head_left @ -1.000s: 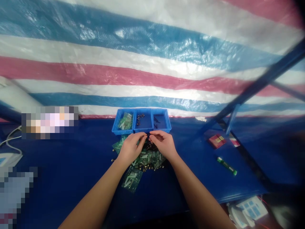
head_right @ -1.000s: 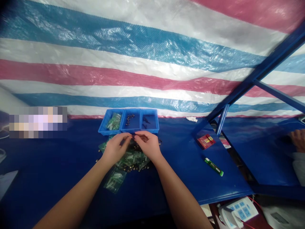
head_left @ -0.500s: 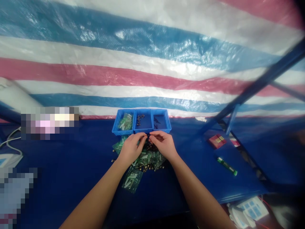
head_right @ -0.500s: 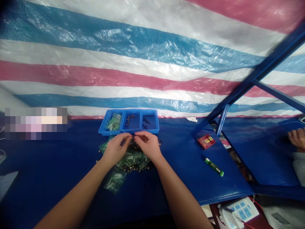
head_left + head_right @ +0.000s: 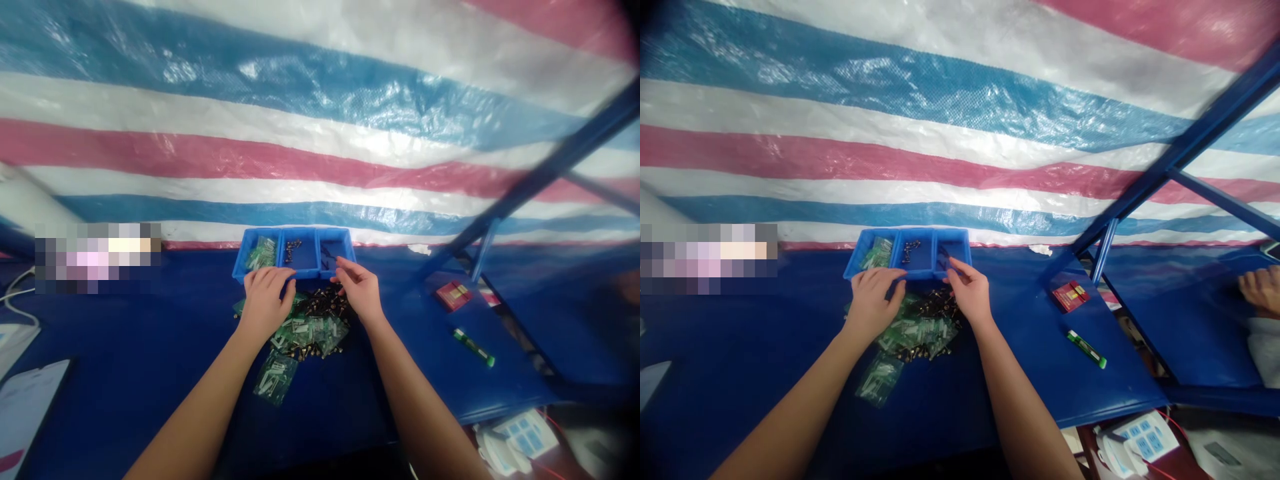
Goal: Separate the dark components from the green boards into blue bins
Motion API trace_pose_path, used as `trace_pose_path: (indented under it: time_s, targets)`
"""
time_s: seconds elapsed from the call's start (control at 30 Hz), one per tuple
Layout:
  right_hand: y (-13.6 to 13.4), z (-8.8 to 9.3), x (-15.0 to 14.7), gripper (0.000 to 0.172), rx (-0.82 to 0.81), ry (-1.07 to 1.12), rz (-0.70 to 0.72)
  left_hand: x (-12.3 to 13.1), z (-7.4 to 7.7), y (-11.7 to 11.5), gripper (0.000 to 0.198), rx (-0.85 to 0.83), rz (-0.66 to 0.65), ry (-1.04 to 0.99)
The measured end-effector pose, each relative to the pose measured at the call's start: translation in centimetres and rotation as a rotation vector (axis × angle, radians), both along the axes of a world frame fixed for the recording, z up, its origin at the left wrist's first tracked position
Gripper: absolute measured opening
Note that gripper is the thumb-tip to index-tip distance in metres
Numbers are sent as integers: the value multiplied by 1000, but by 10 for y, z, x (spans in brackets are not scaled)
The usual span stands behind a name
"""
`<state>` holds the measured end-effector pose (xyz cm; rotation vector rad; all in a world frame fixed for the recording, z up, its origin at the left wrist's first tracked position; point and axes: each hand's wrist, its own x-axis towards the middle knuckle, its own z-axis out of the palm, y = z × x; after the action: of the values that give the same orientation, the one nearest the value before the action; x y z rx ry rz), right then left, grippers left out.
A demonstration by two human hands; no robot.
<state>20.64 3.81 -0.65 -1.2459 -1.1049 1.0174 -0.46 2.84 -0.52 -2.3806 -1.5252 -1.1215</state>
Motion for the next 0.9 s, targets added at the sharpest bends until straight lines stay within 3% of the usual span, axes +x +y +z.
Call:
trace_pose_path:
  time_s: [0.17,0.27,0.9]
  targets:
    - [0,-4,8,23,134,-357,20,-2,-3,2,23,19,67,84]
    - [1,-7,10,21,214,-460,10,-9,-7,4,26,23,63,90]
    - [0,-12,5,17,268,-420,20,-14,-8,6,25,-34,83,80]
